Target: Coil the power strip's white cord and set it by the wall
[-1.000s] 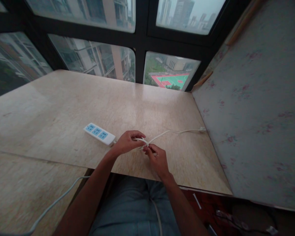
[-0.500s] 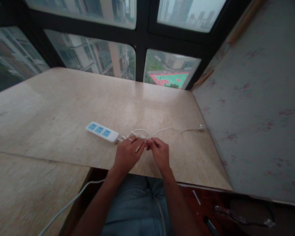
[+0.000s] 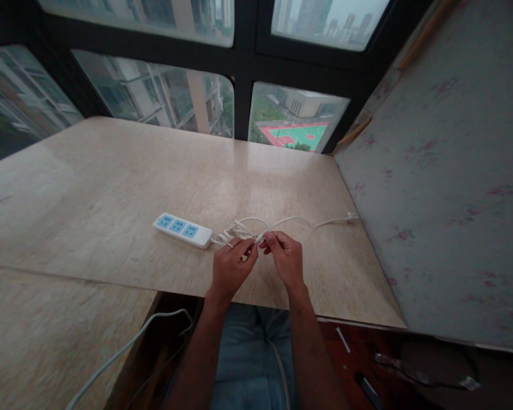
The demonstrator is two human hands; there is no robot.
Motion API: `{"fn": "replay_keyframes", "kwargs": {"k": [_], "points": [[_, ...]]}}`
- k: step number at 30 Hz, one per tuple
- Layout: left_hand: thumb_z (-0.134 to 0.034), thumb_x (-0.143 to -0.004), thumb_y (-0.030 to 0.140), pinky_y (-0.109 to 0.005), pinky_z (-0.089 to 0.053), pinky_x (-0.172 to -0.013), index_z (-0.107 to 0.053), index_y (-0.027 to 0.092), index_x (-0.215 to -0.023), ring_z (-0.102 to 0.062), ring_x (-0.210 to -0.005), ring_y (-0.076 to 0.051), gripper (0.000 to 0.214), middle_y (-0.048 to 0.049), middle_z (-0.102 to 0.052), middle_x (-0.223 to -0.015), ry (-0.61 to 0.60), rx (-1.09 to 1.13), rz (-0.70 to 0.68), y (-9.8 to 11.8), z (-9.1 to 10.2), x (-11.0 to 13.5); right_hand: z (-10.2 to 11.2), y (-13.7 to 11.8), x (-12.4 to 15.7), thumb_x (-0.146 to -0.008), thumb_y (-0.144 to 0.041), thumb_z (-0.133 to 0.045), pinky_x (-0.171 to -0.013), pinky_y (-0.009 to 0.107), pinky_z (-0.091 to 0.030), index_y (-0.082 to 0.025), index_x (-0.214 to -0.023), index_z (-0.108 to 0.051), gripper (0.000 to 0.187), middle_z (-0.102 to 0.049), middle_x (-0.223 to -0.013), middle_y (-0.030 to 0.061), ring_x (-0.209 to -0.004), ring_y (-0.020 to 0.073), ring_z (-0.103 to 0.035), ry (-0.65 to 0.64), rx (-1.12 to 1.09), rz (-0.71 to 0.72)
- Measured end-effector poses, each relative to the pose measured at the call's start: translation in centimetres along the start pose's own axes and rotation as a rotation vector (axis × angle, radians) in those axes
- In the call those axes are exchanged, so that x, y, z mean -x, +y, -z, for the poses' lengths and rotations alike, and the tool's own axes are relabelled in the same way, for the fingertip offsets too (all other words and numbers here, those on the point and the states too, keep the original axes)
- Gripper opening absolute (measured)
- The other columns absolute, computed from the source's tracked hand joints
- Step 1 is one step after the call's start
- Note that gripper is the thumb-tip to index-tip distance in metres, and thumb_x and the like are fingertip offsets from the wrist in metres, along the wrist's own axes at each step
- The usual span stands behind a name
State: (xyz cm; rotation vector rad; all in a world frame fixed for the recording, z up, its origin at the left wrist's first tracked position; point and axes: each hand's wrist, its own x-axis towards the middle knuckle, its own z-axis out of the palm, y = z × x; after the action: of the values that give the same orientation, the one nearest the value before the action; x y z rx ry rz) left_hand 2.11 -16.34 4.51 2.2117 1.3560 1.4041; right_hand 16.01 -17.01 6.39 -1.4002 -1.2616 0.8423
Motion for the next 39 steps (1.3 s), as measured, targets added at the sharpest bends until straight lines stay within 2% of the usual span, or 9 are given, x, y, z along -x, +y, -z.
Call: {"fn": "replay_keyframes", "kwargs": {"k": [7,13,20,24,27,33,36,39], "points": [[-0.059,-0.083,0.018,-0.021,-0.051,-0.056,-0.067,0.018,-0.089,-0.061,-0.056,-0.009,0.010,0.0002,-0.066,-0.069,0.106,-0.055,0.088,0.2,0.2,2.1,-0.2,1.0,0.0,-0.089,-0.047,-0.053,-0.057,0.025,-0.045,-0.018,-0.079,-0.070,0.035,-0.068,-0.067,0.0023,-0.057,0.0141,-0.061,0.094,-0.047,-0.064],[-0.059,-0.083,0.017,-0.021,-0.048,-0.055,-0.065,0.018,-0.087,-0.059,-0.055,-0.009,0.007,0.0010,-0.063,-0.067,0.061,-0.070,0.131,0.4,0.6,3.9,-0.3,1.6,0.8,-0.090,-0.046,-0.052,-0.058,0.025,-0.045,-0.018,-0.075,-0.067,0.035,-0.063,-0.061,0.0003,-0.057,0.0149,-0.061,0.073,-0.044,-0.076],[-0.062,-0.085,0.029,-0.022,-0.045,-0.054,-0.066,0.017,-0.094,-0.053,-0.050,-0.009,0.016,0.0008,-0.062,-0.067,-0.019,-0.070,0.133,1.9,0.7,2.1,0.1,1.4,1.2,-0.091,-0.045,-0.051,-0.060,0.024,-0.047,-0.019,-0.076,-0.066,0.033,-0.064,-0.067,0.0005,-0.060,0.0148,-0.062,0.018,-0.064,-0.029],[-0.058,-0.088,0.029,-0.024,-0.045,-0.057,-0.067,0.018,-0.087,-0.059,-0.057,-0.012,0.014,-0.0014,-0.066,-0.069,-0.048,-0.128,0.155,2.6,0.2,0.9,0.3,1.1,1.3,-0.091,-0.043,-0.051,-0.061,0.025,-0.048,-0.020,-0.077,-0.067,0.032,-0.065,-0.068,0.0006,-0.061,0.0152,-0.063,-0.001,-0.068,-0.020],[-0.058,-0.088,0.028,-0.025,-0.046,-0.059,-0.066,0.018,-0.083,-0.061,-0.059,-0.013,0.013,-0.0018,-0.067,-0.071,-0.043,-0.124,0.163,2.7,0.0,0.9,0.3,1.1,1.4,-0.090,-0.043,-0.052,-0.060,0.025,-0.047,-0.020,-0.077,-0.067,0.031,-0.064,-0.065,0.0003,-0.060,0.0152,-0.062,0.009,-0.070,-0.032],[-0.061,-0.086,0.027,-0.022,-0.047,-0.057,-0.065,0.018,-0.083,-0.059,-0.055,-0.011,0.009,0.0008,-0.065,-0.065,0.064,-0.069,0.213,2.3,0.8,3.3,0.1,2.3,1.2,-0.090,-0.046,-0.052,-0.058,0.024,-0.045,-0.017,-0.080,-0.068,0.034,-0.062,-0.061,-0.0001,-0.057,0.0144,-0.060,0.107,-0.099,-0.100],[-0.063,-0.084,0.026,-0.020,-0.047,-0.055,-0.065,0.017,-0.081,-0.057,-0.052,-0.009,0.009,0.0018,-0.065,-0.063,0.058,0.008,0.257,2.0,1.4,5.0,0.0,2.9,1.1,-0.090,-0.047,-0.051,-0.057,0.024,-0.043,-0.016,-0.079,-0.068,0.037,-0.063,-0.062,0.0004,-0.056,0.0137,-0.059,0.137,-0.099,-0.117],[-0.063,-0.083,0.026,-0.018,-0.046,-0.052,-0.066,0.016,-0.085,-0.056,-0.050,-0.008,0.011,0.0026,-0.065,-0.061,0.001,0.109,0.326,1.9,2.2,6.0,-0.2,3.3,1.0,-0.089,-0.049,-0.051,-0.057,0.024,-0.044,-0.016,-0.081,-0.069,0.038,-0.064,-0.063,0.0009,-0.056,0.0141,-0.059,0.139,-0.119,-0.119]]}}
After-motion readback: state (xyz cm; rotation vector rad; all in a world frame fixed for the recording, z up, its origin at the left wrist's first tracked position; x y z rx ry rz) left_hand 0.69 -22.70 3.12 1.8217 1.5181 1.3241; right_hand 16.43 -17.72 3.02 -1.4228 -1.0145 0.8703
